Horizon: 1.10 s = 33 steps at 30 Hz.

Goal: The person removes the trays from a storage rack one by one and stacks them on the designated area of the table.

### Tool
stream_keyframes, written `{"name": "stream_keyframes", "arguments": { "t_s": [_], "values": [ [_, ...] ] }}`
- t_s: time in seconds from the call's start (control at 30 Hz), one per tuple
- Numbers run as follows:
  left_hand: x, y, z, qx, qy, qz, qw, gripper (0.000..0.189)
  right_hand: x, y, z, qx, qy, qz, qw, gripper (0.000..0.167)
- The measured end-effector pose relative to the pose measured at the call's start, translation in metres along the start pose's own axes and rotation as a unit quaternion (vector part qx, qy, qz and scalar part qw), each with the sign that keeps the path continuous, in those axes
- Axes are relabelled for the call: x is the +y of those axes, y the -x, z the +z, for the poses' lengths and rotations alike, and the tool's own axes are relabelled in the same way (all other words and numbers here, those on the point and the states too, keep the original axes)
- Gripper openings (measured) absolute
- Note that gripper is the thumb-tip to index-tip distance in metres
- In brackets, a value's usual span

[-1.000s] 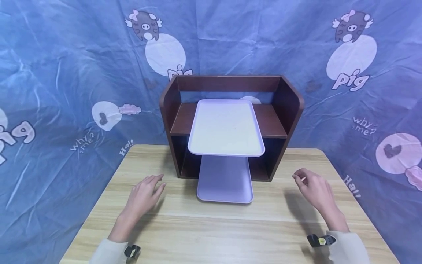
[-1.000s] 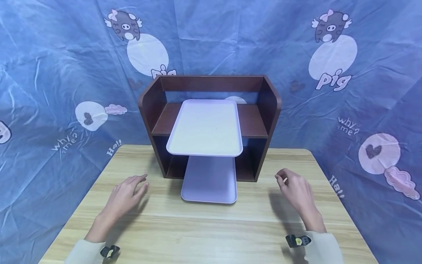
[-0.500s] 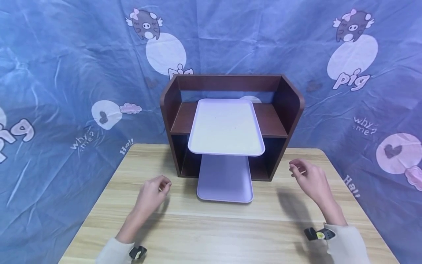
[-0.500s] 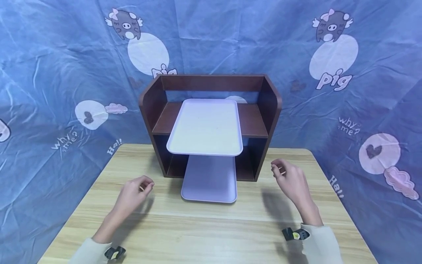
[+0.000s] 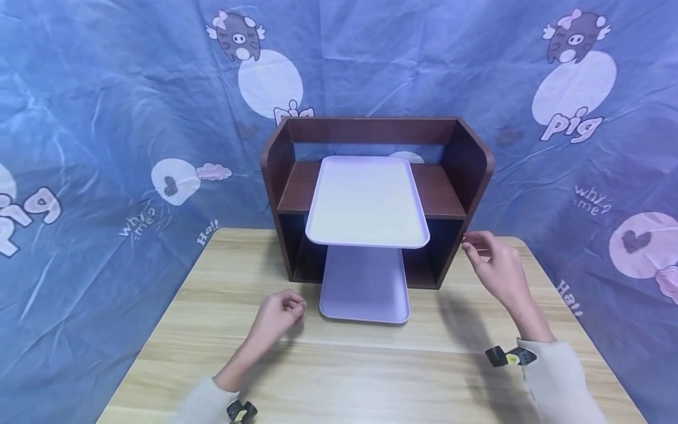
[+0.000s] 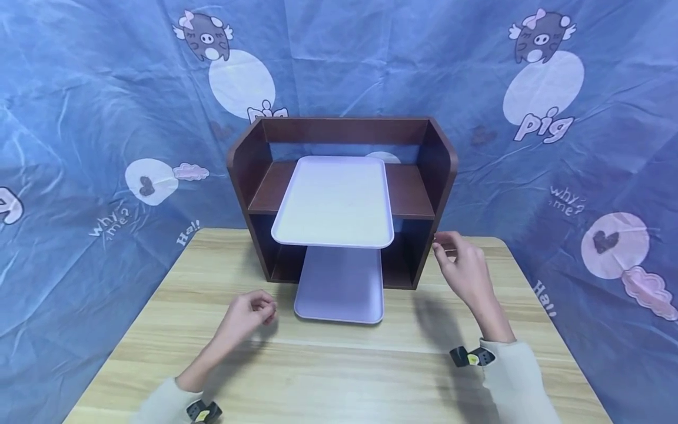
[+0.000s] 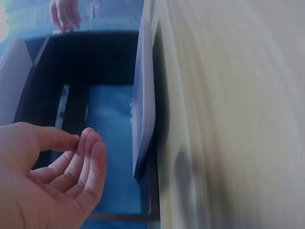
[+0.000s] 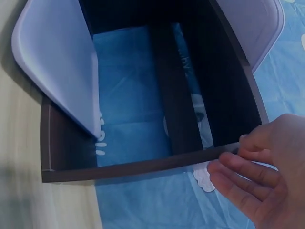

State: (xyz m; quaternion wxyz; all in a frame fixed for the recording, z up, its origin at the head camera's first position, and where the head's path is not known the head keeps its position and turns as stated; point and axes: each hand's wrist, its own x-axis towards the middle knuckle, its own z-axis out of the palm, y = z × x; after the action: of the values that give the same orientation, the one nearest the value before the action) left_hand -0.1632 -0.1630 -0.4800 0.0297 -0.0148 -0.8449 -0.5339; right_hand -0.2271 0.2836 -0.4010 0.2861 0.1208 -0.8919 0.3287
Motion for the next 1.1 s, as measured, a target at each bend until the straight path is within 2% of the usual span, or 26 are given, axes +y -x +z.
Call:
{"name": "stream_keyframes", "arguments": {
  "t_s": [0.17, 0.4, 0.6, 0.77, 0.9, 1.1],
  "values": [
    [0.005, 0.004, 0.015, -0.024, 0.06, -0.03, 0.9974, 0.011, -0.005, -0.009, -0.002, 0.03, 0.006, 0.037, 0.9989, 0.021],
    [0.009, 0.01, 0.034, -0.056, 0.142, -0.062, 0.9864, 0.017, -0.008, -0.021, -0.007, 0.063, -0.001, 0.061, 0.9961, 0.03],
    [0.007, 0.014, 0.051, -0.075, 0.198, -0.086, 0.9734, 0.021, -0.01, -0.027, -0.009, 0.032, -0.01, 0.077, 0.9964, 0.044],
    [0.007, 0.018, 0.066, -0.087, 0.233, -0.117, 0.9614, 0.026, -0.012, -0.031, -0.008, 0.006, -0.026, 0.08, 0.9964, 0.052],
    [0.006, 0.022, 0.077, -0.101, 0.257, -0.129, 0.9523, 0.03, -0.013, -0.034, -0.009, -0.019, -0.04, 0.089, 0.9951, 0.059],
    [0.004, 0.027, 0.09, -0.127, 0.304, -0.153, 0.9319, 0.035, -0.012, -0.037, -0.011, -0.042, -0.058, 0.105, 0.9919, 0.067]
  ]
}}
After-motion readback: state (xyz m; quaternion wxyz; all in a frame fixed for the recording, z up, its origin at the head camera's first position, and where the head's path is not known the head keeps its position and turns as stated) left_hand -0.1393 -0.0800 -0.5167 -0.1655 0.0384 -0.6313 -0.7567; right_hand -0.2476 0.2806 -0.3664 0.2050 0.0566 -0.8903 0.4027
